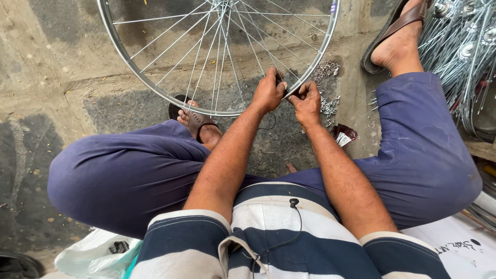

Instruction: The person sits on the ground and installs spokes into a bicycle wheel rim, securing them with nipples. They then pick up a second rim and begin inserting spokes into its hub.

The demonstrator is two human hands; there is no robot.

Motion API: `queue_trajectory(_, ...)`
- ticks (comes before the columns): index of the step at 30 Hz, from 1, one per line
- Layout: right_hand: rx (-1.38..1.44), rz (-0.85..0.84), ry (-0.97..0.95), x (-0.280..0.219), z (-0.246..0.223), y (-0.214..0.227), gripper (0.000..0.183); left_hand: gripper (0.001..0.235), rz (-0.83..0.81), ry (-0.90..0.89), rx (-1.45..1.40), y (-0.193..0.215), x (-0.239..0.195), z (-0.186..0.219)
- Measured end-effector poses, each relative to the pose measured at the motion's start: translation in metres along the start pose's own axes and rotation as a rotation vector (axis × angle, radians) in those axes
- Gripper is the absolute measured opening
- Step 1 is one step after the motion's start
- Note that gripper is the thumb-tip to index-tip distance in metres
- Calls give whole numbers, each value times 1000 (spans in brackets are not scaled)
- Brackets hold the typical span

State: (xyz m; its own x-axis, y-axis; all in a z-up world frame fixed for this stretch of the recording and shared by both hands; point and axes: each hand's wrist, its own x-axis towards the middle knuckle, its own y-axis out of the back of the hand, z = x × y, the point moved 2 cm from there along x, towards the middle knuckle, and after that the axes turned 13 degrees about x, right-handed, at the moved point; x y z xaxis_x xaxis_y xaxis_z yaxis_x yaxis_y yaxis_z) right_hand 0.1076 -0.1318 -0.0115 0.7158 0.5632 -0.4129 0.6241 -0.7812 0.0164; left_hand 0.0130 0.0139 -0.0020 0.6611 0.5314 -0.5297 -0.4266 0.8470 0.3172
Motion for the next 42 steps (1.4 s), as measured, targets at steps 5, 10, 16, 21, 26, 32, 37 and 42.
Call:
queue_trajectory(5,-53,-70,119,2,-3,1,41,25,-1,23,10,4,0,7)
queue_trajectory(10,118,-25,46,-1,-4,-2,33,24,8,24,2,-1,2,1)
queue_trajectory(16,172,-12,-98,-1,-4,-2,12,38,79,-123,-45,-14,11,-16)
queue_trajectory(21,60,-69,-47,0,-9,-2,24,48,120,-46,265,-25,14,-21)
queue_trajectory(26,93,-96,-46,3,-5,3,21,49,180,-141,174,-16,6,-9)
queue_trajectory(32,140,-102,-78,5,6,8,17,47,34,-34,-4,-4,-3,1)
queue_trajectory(37,-41,-37,-34,9,12,8,16,50,90,-41,208,-4,-2,-1)
queue_trajectory(42,15,-64,-37,12,10,6,16,47,88,-124,20,-4,-3,1)
